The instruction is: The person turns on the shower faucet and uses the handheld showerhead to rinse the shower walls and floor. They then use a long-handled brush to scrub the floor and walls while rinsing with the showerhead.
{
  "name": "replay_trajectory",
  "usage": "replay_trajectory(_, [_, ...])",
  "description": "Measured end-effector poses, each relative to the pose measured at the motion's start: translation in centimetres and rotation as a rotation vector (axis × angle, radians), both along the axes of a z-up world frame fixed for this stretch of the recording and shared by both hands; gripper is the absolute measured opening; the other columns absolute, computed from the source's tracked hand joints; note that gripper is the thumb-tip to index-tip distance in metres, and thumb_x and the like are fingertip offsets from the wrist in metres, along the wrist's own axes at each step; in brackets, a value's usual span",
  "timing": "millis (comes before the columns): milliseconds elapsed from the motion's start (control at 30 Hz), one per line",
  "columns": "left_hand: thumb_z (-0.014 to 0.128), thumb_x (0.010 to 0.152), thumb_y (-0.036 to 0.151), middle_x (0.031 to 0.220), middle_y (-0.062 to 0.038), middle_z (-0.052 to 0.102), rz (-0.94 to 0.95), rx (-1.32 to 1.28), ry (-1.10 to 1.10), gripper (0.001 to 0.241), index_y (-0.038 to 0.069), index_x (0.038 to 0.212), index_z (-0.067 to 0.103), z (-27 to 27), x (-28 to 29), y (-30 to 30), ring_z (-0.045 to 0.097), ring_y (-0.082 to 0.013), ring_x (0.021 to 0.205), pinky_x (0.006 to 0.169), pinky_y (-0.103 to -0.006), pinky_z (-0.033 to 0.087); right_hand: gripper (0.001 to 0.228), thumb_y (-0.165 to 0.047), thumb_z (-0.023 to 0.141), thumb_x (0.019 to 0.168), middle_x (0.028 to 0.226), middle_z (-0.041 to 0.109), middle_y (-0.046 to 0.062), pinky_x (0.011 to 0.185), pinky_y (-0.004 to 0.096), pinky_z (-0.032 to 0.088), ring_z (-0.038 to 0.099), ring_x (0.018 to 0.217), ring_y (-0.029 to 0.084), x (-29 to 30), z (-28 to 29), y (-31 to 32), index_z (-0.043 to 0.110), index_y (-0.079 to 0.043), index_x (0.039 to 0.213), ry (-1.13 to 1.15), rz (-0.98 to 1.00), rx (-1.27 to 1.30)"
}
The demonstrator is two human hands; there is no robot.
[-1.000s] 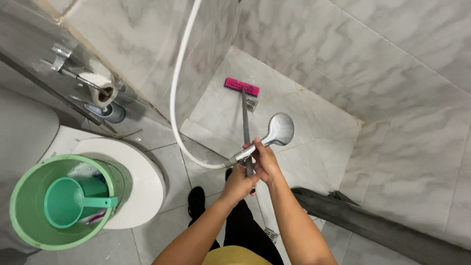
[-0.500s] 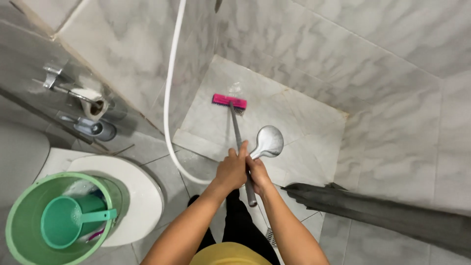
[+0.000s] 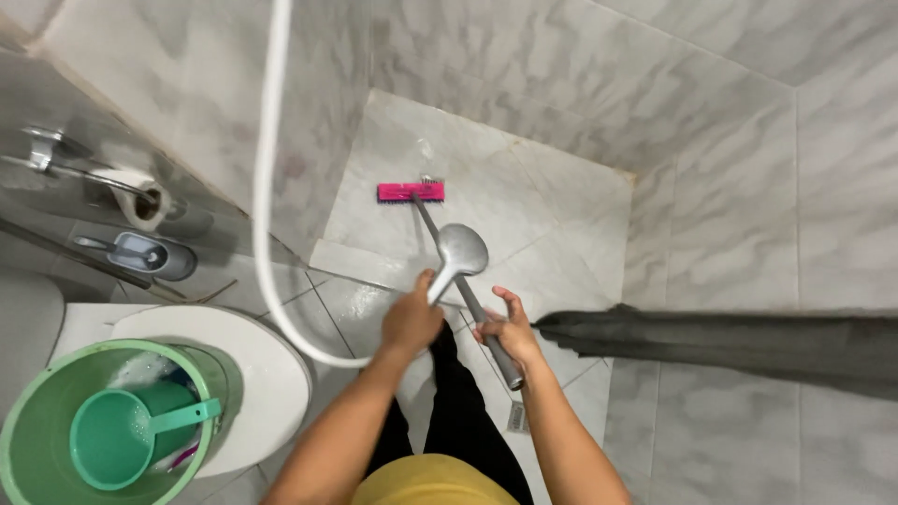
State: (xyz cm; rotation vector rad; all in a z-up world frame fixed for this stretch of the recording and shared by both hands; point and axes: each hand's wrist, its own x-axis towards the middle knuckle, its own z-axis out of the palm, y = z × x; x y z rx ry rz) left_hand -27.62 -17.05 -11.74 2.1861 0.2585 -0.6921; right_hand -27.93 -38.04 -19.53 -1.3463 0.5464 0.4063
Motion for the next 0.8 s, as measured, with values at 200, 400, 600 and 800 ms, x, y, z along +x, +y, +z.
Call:
replay_trajectory(200, [0.057,0.093,0.037,0.1,-0.018,0.076,-0.051,0.047,-0.13,0.038,0.038,0.131,0.054,0.5,-1.0,0.0,0.072,-0.0416,0.104,0.089,-0.0511,0.057,0.073,0.001,0.066,0.088,0.095,0.061,0.023,0.039,0.029,0.056,0.066,0.045,0.024,-4.2,0.2,-2.8,0.036,-0.005,0.155,0.31,0.203,-0.091])
replay_trajectory(400, [0.067,0.084,0.052,0.091,-0.015,0.076,0.077,-0.084,-0.234,0.035,0.027,0.107,0.063,0.6,0.5,-2.1,0.073,-0.0402,0.096,0.082,-0.0512,0.056,0.053,-0.05,0.055,0.1,0.125,0.071,0.025,0.097,0.052,0.056,0.066,0.122,0.042,-11.4,0.5,-9.6,0.056,-0.024,0.146,0.366,0.638,-0.838])
replay_trajectory(600, [0.071,0.088,0.057,0.062,0.002,0.061,0.027,-0.051,-0.402,0.041,0.018,0.103,0.068,2.5,2.5,-5.5,0.058,-0.0165,0.053,0.052,-0.036,0.042,0.032,-0.027,0.061,0.101,0.069,0.057,0.011,0.035,0.032,0.036,0.05,0.043,0.02,-19.8,3.2,-17.3,0.065,-0.006,0.125,0.596,0.213,-0.427])
replay_trajectory(800, [0.07,0.09,0.049,0.087,-0.002,0.071,0.024,-0.14,-0.336,0.049,0.016,0.125,0.063,2.7,3.1,-9.1,0.066,-0.0198,0.073,0.068,-0.0349,0.049,0.059,-0.008,0.058,0.099,0.093,0.066,0.014,0.038,0.029,0.045,0.055,0.049,0.018,-20.0,9.1,-18.5,0.042,-0.004,0.155,0.58,0.202,-0.111])
